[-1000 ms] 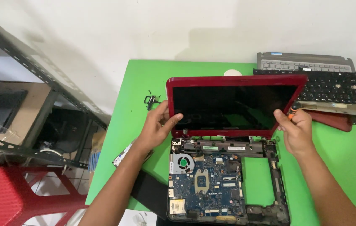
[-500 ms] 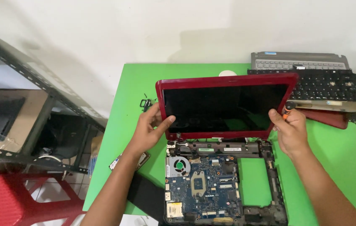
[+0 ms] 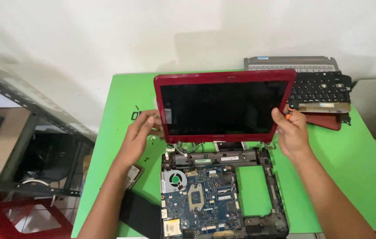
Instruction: Installing a motherboard into a laptop chassis and securing it with screws using a screwdriver.
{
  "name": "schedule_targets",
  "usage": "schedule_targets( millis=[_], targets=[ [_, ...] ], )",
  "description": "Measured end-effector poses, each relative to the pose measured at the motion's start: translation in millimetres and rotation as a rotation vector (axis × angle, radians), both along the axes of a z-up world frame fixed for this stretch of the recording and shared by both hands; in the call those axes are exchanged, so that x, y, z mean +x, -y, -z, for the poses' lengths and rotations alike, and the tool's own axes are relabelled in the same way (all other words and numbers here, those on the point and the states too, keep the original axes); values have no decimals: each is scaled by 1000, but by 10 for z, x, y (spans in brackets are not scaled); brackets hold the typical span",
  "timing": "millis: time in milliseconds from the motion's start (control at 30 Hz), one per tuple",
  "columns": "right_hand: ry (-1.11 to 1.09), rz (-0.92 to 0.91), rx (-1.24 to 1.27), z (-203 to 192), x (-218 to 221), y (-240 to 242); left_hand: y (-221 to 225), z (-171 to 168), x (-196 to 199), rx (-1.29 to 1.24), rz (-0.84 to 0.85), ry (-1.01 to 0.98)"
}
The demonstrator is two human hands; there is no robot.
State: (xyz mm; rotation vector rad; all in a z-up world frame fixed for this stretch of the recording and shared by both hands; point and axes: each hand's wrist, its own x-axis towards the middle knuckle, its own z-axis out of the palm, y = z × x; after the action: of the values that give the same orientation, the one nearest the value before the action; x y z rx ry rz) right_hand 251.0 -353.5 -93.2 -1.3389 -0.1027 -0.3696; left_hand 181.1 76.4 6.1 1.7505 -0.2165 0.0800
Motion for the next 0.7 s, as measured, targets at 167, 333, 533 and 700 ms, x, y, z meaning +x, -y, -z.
schedule_targets(
  millis=[167, 333, 533, 700],
  targets=[
    [-1, 41, 16, -54, 13, 60, 72, -306, -133, 455, 225, -177],
    [5, 78, 20, -26, 53, 158, 13, -201, -130, 539, 316, -279],
    [11, 106, 33, -130, 29, 151, 55, -101, -112, 547, 330, -256],
    [35, 101, 41, -454, -134, 7, 154, -59, -62, 564, 171, -202]
  ],
)
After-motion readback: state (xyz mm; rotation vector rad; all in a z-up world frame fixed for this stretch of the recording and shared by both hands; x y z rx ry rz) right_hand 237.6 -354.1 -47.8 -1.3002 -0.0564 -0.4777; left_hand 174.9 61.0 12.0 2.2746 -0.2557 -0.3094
